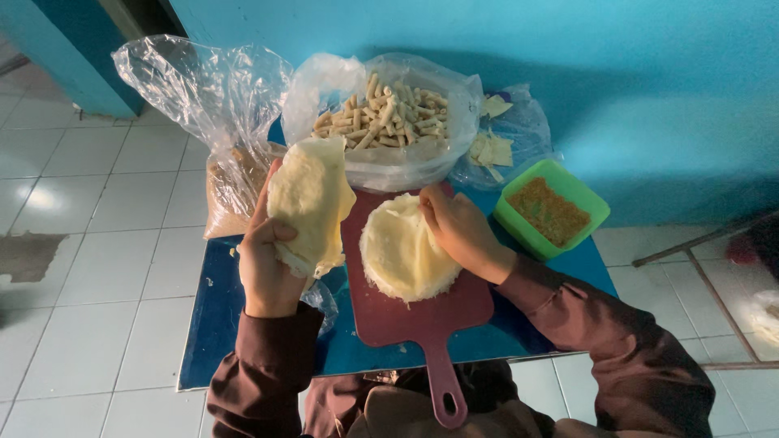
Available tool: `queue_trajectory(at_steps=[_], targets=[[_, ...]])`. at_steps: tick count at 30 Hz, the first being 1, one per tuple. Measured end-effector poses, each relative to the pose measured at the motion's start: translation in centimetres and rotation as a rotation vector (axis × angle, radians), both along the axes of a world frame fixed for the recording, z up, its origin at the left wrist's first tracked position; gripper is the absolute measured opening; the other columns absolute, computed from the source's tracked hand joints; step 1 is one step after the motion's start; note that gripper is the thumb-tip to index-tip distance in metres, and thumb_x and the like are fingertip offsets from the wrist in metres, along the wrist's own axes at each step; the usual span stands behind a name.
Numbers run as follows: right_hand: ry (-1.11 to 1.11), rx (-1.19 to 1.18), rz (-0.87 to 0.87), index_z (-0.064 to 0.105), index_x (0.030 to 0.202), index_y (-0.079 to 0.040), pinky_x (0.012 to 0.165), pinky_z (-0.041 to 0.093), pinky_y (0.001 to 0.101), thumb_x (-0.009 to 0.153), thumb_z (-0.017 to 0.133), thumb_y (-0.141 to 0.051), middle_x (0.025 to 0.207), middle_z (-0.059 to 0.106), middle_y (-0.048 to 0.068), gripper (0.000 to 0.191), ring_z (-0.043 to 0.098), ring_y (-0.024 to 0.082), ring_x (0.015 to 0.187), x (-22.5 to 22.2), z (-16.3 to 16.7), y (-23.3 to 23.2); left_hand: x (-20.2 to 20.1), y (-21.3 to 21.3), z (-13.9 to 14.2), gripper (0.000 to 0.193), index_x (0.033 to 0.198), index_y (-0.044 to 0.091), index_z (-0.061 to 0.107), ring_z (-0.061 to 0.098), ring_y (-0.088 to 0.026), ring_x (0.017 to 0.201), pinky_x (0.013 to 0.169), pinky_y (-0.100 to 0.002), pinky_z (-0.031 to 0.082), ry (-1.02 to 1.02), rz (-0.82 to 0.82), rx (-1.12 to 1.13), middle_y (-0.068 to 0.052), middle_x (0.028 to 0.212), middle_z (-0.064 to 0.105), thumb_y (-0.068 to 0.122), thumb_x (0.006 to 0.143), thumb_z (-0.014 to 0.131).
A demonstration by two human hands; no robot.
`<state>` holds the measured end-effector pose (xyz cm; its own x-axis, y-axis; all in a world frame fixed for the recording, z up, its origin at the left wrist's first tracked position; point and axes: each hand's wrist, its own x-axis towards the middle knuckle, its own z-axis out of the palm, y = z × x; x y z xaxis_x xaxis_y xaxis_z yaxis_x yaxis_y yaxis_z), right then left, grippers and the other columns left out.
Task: The person stretches thin pieces of dough by hand and drapes them over a round dough base on a paddle-shaped board, pressing them down to cover it. Near the end, the person uses a knife to trim the excess dough from around the edge of the round base.
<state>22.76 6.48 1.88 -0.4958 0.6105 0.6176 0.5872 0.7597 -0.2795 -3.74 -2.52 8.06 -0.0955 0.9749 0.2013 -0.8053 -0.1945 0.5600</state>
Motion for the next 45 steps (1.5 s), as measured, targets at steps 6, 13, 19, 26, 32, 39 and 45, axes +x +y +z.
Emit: queue_trajectory(at_steps=[6, 13, 19, 26, 32, 39, 45], targets=[[-0.081, -0.014, -0.037, 0.052, 0.109, -0.01, 0.056, 0.05, 0.0472, 0.104, 0.06, -0.016, 0.084, 0.068, 0.012, 0.011, 0.068, 0.035, 0.072, 0.9, -0.6, 0.9, 0.0, 0.0, 0.0, 0.092, 0.161, 0.0, 0.029, 0.041, -0.039, 0.149, 0.122, -0.047, 0.037, 0.014, 0.006, -0.019, -0.021, 0.163, 0.038, -0.004, 0.07, 0.036], [-0.184, 0.07, -0.058, 0.055, 0.111, -0.008, 0.064, 0.05, 0.044, 0.098, 0.064, -0.018, 0.095, 0.067, 0.009, 0.019, 0.066, 0.031, 0.076, 1.0, 0.6, 0.7, 0.1, -0.2, 0.2, 0.092, 0.161, -0.002, 0.028, 0.041, -0.04, 0.149, 0.123, -0.048, 0.037, 0.016, -0.002, -0.003, -0.023, 0.162, 0.038, -0.004, 0.069, 0.035], [-0.245, 0.277, 0.035, 0.061, 0.117, -0.01, 0.087, 0.044, 0.0426, 0.09, 0.07, -0.016, 0.111, 0.06, 0.004, 0.029, 0.055, 0.028, 0.104, 0.3, 1.2, 1.2, 0.2, -0.1, 0.3, 0.092, 0.16, -0.002, 0.03, 0.04, -0.038, 0.15, 0.123, -0.047, 0.037, 0.036, -0.008, -0.002, -0.022, 0.163, 0.038, -0.003, 0.069, 0.036], [-0.274, 0.276, 0.042, 0.063, 0.112, -0.011, 0.087, 0.044, 0.043, 0.089, 0.072, -0.014, 0.111, 0.058, 0.006, 0.025, 0.055, 0.028, 0.106, -1.7, 2.3, 1.8, 1.0, -0.1, 0.2, 0.092, 0.16, 0.002, 0.03, 0.042, -0.037, 0.147, 0.12, -0.047, 0.038, 0.077, -0.048, -0.022, -0.02, 0.16, 0.04, -0.003, 0.068, 0.036], [0.016, 0.128, 0.3, 0.063, 0.116, -0.008, 0.092, 0.049, 0.0412, 0.096, 0.074, -0.009, 0.114, 0.062, 0.006, 0.023, 0.061, 0.028, 0.108, -3.4, 5.7, -1.5, 2.0, -0.6, -0.1, 0.096, 0.164, 0.006, 0.026, 0.043, -0.034, 0.148, 0.122, -0.042, 0.038, 0.09, -0.045, 0.05, -0.02, 0.161, 0.039, -0.006, 0.069, 0.035], [0.129, -0.047, 0.479, 0.061, 0.107, -0.006, 0.084, 0.051, 0.0391, 0.085, 0.084, -0.017, 0.105, 0.058, 0.009, 0.034, 0.063, 0.029, 0.098, -5.5, 6.8, -6.2, 2.8, -1.3, -0.6, 0.104, 0.169, 0.013, 0.018, 0.043, -0.03, 0.15, 0.117, -0.036, 0.041, 0.201, -0.057, 0.102, -0.013, 0.171, 0.029, -0.005, 0.068, 0.034], [0.21, -0.319, 0.491, 0.066, 0.107, -0.004, 0.082, 0.054, 0.0326, 0.095, 0.074, -0.01, 0.1, 0.063, 0.006, 0.016, 0.068, 0.021, 0.093, -4.9, 6.3, -5.3, 2.8, -1.1, -0.9, 0.102, 0.167, 0.014, 0.018, 0.043, -0.033, 0.148, 0.117, -0.042, 0.044, 0.169, -0.099, 0.086, -0.015, 0.167, 0.032, -0.007, 0.069, 0.036]])
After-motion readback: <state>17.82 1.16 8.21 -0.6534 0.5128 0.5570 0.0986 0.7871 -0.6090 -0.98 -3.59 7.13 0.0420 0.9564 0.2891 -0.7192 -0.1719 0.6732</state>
